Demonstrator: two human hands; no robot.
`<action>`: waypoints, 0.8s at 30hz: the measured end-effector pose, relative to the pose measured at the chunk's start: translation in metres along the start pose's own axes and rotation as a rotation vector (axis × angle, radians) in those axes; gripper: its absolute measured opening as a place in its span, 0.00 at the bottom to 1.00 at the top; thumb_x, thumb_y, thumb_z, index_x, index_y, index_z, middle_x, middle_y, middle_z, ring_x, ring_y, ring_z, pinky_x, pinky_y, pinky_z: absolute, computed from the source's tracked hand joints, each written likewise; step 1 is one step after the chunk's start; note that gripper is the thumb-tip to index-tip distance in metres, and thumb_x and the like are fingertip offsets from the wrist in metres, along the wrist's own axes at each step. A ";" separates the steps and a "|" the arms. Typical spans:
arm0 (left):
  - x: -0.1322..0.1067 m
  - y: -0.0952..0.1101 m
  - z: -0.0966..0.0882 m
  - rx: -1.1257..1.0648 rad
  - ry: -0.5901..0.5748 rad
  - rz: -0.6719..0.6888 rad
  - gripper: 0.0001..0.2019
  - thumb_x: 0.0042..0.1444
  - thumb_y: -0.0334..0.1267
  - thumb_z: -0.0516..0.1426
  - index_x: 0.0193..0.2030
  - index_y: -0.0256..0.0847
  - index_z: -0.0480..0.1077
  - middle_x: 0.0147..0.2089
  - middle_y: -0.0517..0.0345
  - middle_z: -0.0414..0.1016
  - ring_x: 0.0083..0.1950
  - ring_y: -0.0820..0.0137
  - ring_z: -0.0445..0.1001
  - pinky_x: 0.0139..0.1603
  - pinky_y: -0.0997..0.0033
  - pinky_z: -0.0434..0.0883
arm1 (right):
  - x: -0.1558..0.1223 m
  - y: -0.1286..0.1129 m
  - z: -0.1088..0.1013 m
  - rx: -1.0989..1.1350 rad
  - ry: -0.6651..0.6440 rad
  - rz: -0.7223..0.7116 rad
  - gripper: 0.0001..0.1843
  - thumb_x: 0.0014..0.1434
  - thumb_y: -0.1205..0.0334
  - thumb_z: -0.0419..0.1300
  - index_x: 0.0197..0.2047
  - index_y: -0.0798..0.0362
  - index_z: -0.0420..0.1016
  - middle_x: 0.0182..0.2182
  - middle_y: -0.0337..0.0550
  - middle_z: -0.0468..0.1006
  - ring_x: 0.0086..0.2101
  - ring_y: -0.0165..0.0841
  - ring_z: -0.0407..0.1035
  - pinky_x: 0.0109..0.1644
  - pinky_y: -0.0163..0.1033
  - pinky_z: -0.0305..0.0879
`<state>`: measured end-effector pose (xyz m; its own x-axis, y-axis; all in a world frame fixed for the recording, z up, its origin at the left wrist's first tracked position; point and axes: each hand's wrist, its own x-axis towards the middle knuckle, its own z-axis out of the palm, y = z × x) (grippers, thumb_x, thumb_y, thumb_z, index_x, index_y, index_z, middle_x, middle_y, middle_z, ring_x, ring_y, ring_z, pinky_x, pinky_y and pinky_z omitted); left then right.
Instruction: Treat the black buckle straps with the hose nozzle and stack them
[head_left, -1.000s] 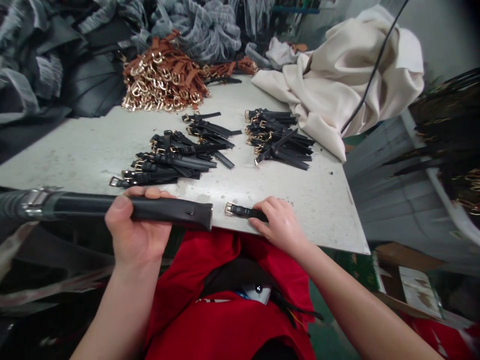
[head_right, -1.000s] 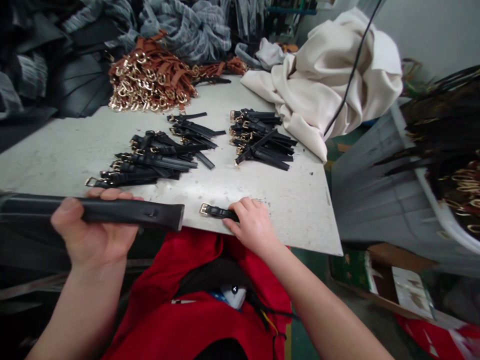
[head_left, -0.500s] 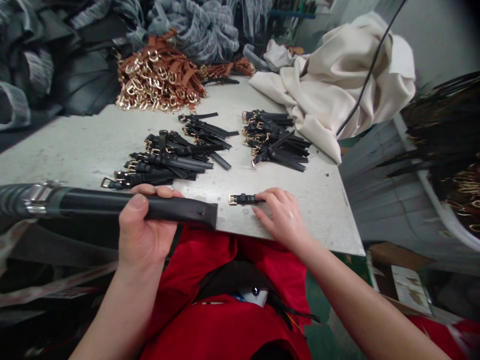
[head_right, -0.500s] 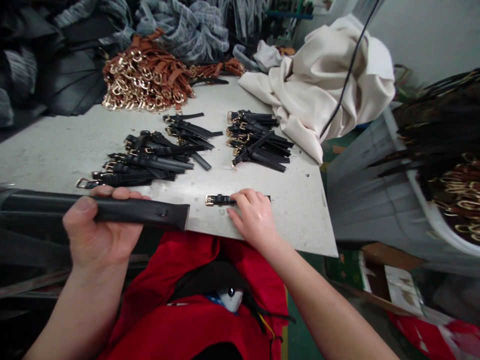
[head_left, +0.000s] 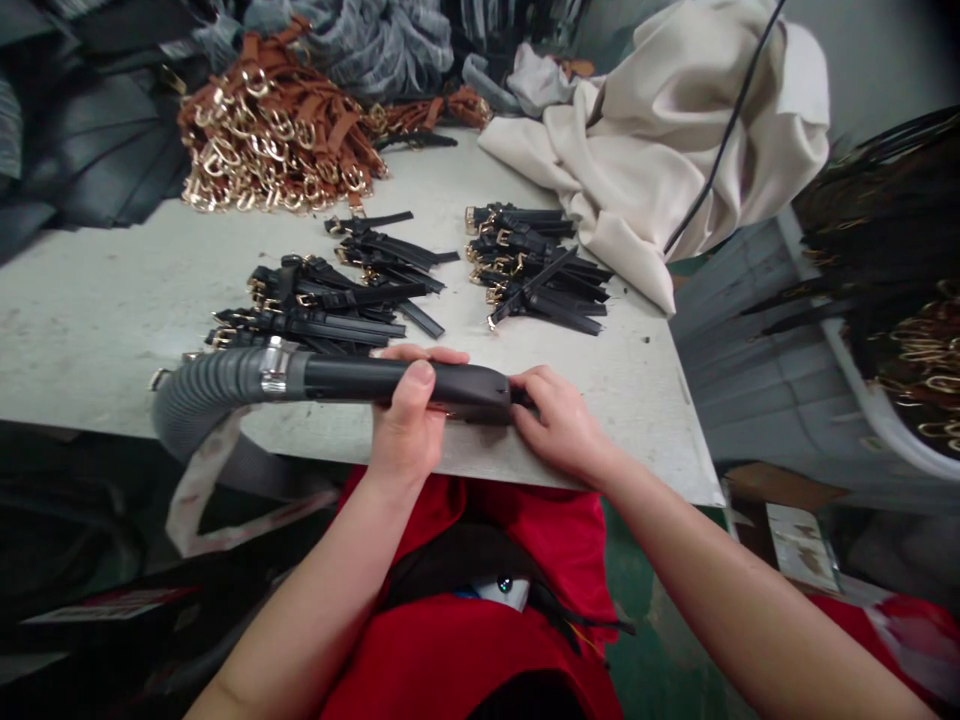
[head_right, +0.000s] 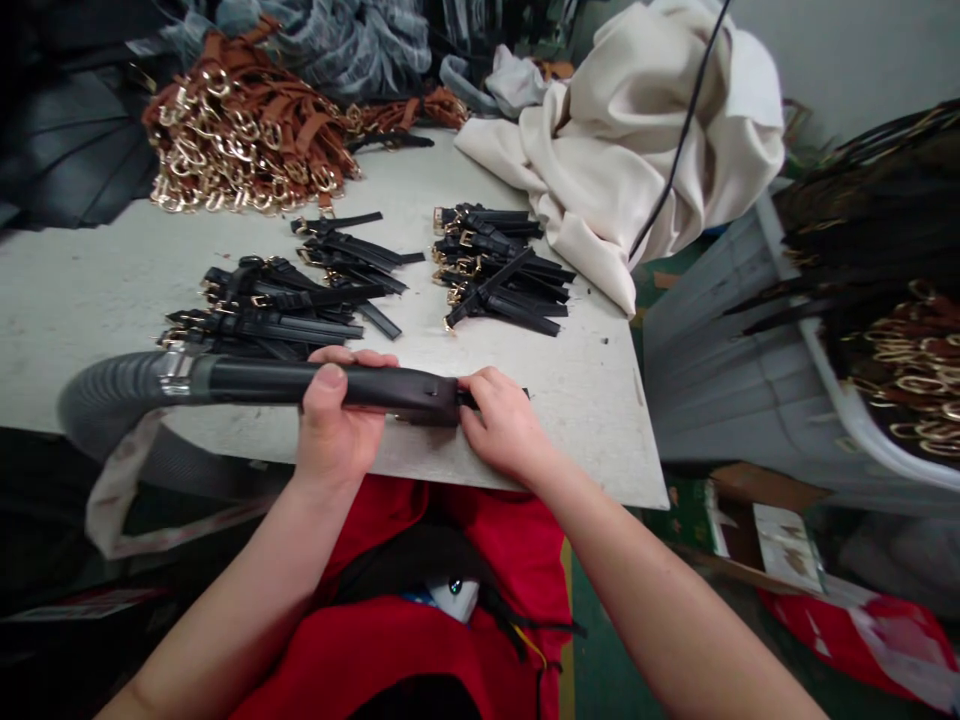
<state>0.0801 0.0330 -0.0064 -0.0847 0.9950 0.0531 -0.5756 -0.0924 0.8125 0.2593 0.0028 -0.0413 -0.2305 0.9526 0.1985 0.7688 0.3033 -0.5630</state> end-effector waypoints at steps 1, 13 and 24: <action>0.001 -0.001 0.000 -0.002 -0.008 -0.006 0.11 0.44 0.43 0.66 0.31 0.46 0.68 0.28 0.64 0.77 0.35 0.67 0.77 0.44 0.65 0.74 | -0.001 0.001 0.000 0.006 0.015 0.014 0.17 0.57 0.68 0.52 0.49 0.54 0.71 0.41 0.52 0.75 0.43 0.42 0.69 0.48 0.49 0.66; -0.003 0.006 0.012 0.137 -0.153 0.054 0.11 0.45 0.40 0.67 0.32 0.44 0.70 0.29 0.61 0.79 0.35 0.67 0.77 0.42 0.65 0.74 | -0.003 0.004 0.004 0.085 0.087 0.061 0.26 0.56 0.71 0.50 0.58 0.55 0.63 0.42 0.51 0.75 0.42 0.40 0.70 0.48 0.48 0.67; 0.006 0.012 0.012 0.156 -0.095 0.030 0.10 0.44 0.39 0.66 0.30 0.44 0.69 0.28 0.62 0.77 0.34 0.67 0.77 0.41 0.65 0.74 | -0.001 0.002 0.002 0.043 0.083 0.064 0.21 0.57 0.71 0.50 0.53 0.56 0.68 0.41 0.52 0.75 0.42 0.41 0.70 0.47 0.48 0.67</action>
<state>0.0821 0.0388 0.0109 -0.0188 0.9917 0.1270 -0.4402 -0.1222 0.8896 0.2600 0.0025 -0.0449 -0.1300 0.9656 0.2253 0.7540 0.2439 -0.6100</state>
